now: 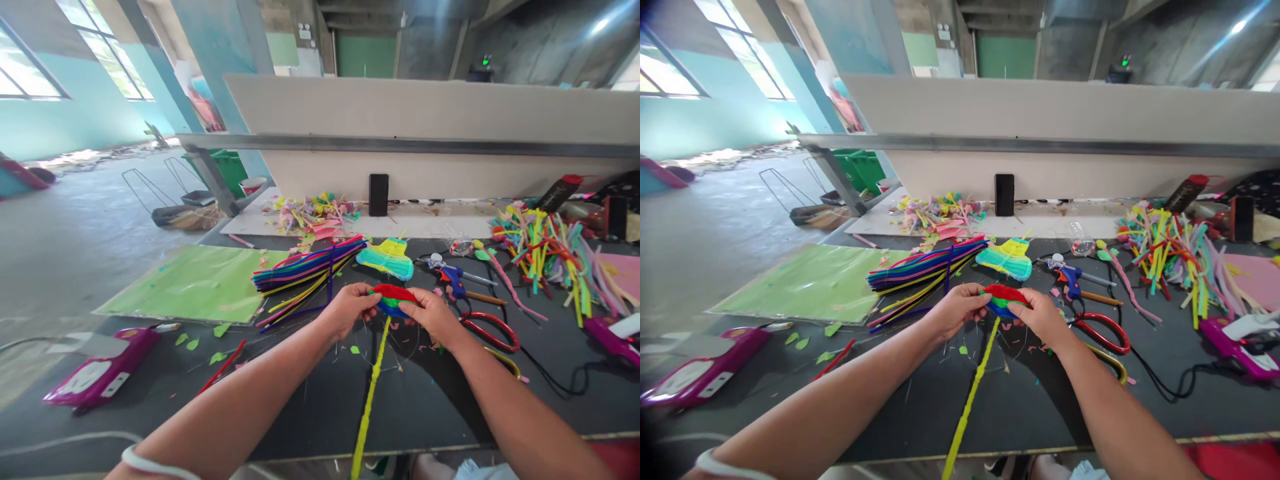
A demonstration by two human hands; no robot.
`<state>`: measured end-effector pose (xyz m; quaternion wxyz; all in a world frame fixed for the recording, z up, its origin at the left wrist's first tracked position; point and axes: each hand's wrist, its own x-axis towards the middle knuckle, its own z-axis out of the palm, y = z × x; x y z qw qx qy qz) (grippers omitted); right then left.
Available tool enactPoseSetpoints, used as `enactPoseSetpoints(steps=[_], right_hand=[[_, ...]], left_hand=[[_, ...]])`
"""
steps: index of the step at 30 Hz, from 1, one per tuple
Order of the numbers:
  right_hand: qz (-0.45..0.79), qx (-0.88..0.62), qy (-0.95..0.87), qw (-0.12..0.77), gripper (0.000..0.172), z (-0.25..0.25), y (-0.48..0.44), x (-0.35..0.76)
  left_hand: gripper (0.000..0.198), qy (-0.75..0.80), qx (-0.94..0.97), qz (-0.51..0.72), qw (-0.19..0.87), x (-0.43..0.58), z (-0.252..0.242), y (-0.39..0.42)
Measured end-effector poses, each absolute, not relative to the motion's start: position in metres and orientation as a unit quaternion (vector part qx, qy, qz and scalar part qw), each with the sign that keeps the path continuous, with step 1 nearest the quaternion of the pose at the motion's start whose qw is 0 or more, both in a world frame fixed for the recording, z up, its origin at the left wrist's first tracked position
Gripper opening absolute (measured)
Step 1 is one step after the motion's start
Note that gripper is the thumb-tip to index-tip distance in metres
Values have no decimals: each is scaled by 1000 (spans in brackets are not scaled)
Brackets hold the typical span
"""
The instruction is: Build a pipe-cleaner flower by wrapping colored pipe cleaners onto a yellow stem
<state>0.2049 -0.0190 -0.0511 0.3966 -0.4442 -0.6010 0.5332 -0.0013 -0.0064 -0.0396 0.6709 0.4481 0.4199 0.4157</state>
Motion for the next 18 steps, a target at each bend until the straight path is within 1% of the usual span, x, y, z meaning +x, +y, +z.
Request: enactPoseSetpoints(steps=[3, 5, 6, 8, 13, 18], right_hand=[[543, -437, -546, 465, 41, -49, -18, 207], [546, -446, -489, 514, 43, -45, -17, 207], [551, -450, -469, 524, 43, -41, -17, 205], [574, -452, -447, 515, 40, -31, -19, 198], [679, -394, -442, 434, 34, -8, -30, 166], [732, -342, -419, 413, 33, -12, -28, 146]], left_hand=[[31, 406, 396, 463, 681, -8, -35, 1], [29, 394, 358, 507, 678, -15, -28, 7], [28, 386, 342, 529, 674, -19, -24, 9], [27, 370, 323, 566, 662, -23, -15, 14], [28, 325, 336, 623, 627, -23, 9, 23], [34, 274, 366, 666, 589, -24, 30, 23]])
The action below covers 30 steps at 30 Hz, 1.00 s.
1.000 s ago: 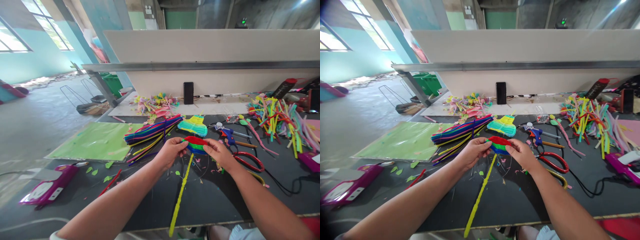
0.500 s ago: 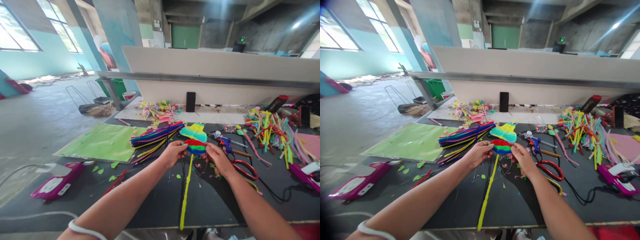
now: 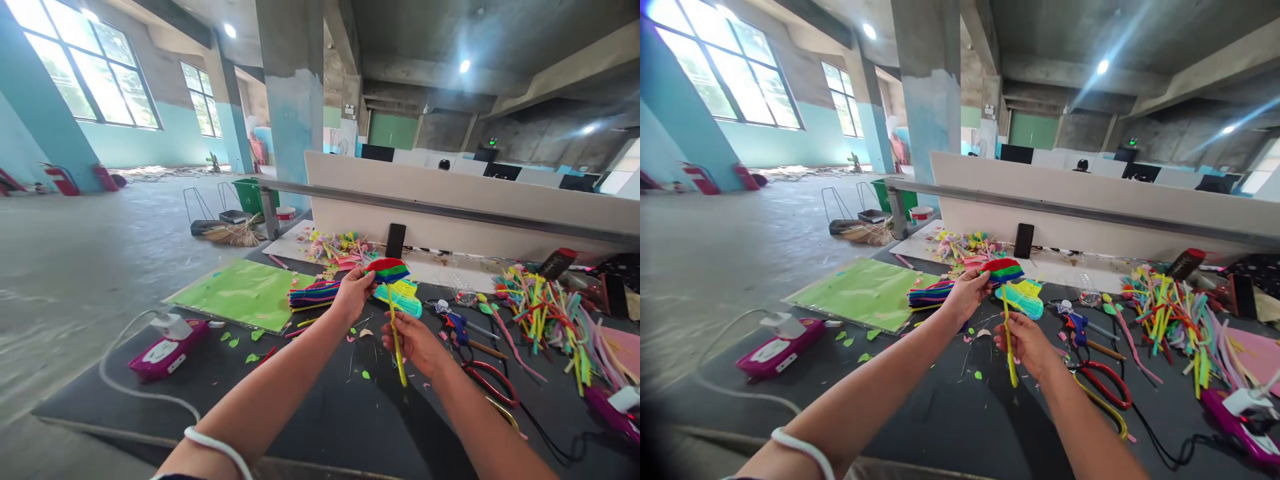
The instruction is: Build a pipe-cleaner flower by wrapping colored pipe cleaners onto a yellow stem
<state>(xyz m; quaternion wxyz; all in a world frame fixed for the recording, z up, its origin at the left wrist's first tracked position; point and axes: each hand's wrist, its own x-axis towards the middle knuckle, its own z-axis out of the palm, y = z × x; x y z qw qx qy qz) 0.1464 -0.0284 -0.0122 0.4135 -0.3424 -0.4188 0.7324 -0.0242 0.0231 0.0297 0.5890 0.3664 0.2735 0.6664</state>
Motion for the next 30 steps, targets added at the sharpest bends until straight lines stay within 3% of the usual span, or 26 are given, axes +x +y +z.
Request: enactPoseSetpoints(steps=[20, 25, 30], right_hand=[[697, -349, -386, 494, 30, -51, -21, 142], [678, -346, -355, 543, 27, -45, -15, 155], [702, -354, -368, 497, 27, -43, -20, 154]], left_hand=[[38, 362, 419, 621, 555, -29, 3, 26], [52, 418, 468, 662, 410, -80, 31, 39], [21, 549, 600, 536, 226, -132, 28, 47]])
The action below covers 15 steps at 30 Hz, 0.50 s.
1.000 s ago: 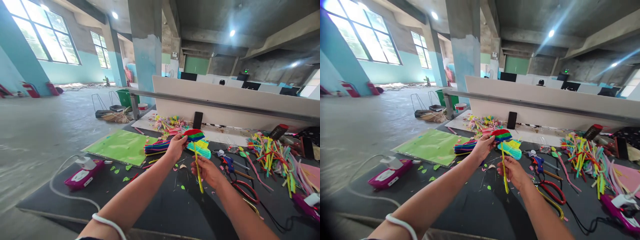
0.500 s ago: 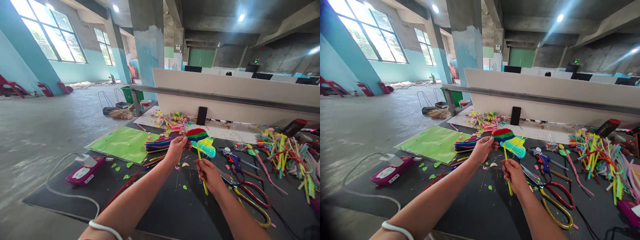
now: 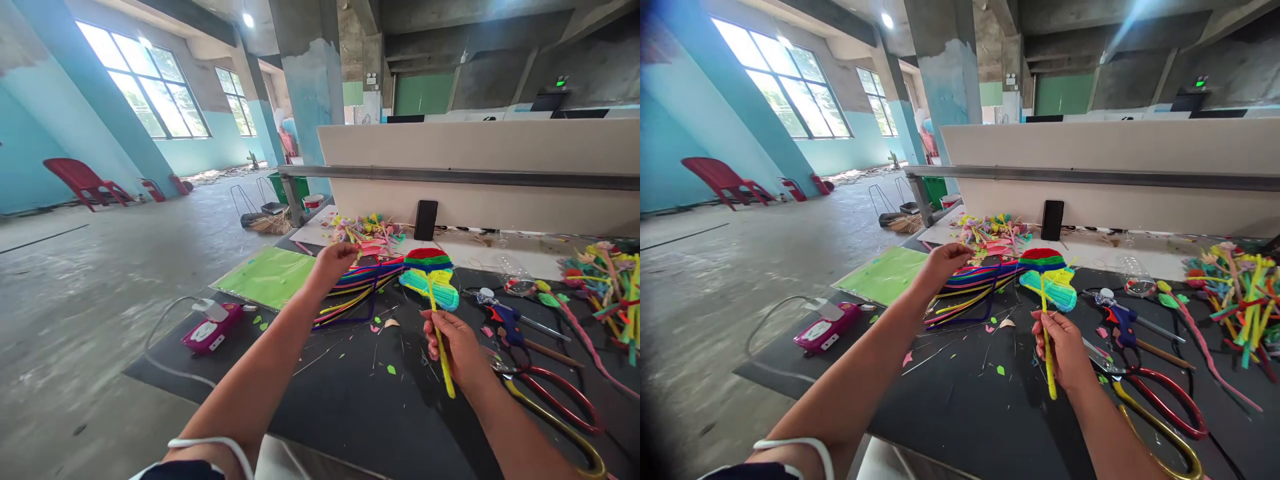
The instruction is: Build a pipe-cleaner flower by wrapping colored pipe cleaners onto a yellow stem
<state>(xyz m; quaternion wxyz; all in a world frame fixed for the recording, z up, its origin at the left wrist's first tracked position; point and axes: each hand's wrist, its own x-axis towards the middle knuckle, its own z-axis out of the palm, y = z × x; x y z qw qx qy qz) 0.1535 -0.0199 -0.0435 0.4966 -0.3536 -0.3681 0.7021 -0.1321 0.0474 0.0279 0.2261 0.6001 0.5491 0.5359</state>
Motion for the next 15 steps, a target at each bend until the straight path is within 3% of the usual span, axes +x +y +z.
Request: enactPoseSetpoints(steps=[5, 15], right_hand=[[691, -362, -414, 469, 28, -45, -23, 150], [699, -356, -396, 477, 26, -44, -24, 151]], left_hand=[[21, 670, 662, 335, 13, -136, -2, 51], [21, 662, 696, 270, -64, -124, -19, 60]])
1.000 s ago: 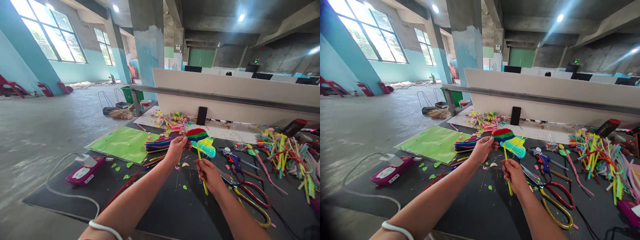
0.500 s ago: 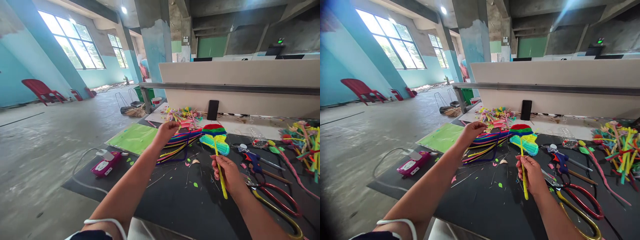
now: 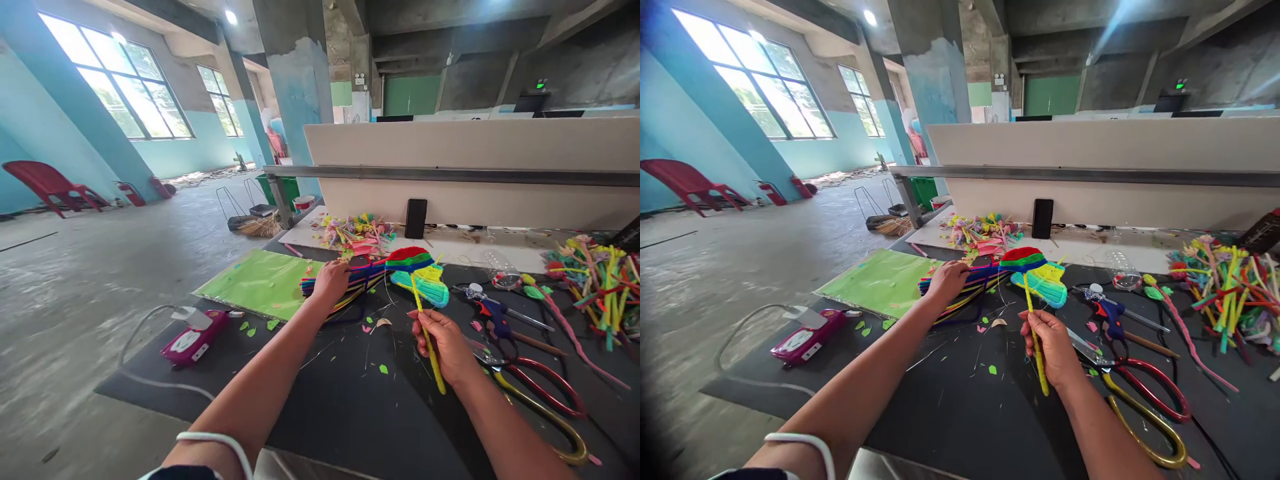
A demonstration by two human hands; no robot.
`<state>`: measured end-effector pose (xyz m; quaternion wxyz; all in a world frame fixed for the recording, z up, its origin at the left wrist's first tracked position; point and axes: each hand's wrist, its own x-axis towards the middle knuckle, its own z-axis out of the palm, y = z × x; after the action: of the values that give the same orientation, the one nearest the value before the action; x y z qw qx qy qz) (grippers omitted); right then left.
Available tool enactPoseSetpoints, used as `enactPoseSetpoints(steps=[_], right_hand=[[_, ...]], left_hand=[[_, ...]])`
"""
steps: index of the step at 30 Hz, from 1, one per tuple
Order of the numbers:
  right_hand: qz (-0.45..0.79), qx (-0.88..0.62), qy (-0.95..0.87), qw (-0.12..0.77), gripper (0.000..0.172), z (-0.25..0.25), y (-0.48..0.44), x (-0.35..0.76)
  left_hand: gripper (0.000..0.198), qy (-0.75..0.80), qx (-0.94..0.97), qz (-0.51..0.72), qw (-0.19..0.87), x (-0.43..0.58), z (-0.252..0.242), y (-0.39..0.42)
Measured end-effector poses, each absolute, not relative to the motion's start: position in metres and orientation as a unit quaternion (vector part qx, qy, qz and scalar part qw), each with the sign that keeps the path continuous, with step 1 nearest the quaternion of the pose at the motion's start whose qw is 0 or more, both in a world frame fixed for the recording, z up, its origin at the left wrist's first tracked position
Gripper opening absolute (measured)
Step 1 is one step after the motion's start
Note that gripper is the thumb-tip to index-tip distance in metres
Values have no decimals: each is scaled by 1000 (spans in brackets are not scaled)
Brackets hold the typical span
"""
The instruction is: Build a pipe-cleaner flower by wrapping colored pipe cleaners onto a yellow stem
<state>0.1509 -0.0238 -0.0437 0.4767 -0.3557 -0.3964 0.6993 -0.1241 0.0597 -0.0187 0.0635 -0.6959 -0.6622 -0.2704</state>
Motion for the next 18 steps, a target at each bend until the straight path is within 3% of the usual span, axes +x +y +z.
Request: enactPoseSetpoints(steps=[2, 5, 11, 16, 18], right_hand=[[700, -357, -396, 475, 25, -45, -23, 150], [700, -360, -395, 474, 26, -47, -23, 149], [703, -356, -384, 482, 26, -47, -24, 147], [707, -353, -374, 485, 25, -46, -24, 147], [709, -349, -374, 486, 25, -46, -24, 147]], left_hand=[[21, -667, -676, -301, 80, -127, -18, 60], [17, -654, -602, -450, 83, -135, -10, 58], [12, -476, -472, -738, -81, -136, 24, 49], [12, -432, -488, -758, -28, -117, 53, 28], [14, -446, -518, -727, -61, -102, 54, 18]])
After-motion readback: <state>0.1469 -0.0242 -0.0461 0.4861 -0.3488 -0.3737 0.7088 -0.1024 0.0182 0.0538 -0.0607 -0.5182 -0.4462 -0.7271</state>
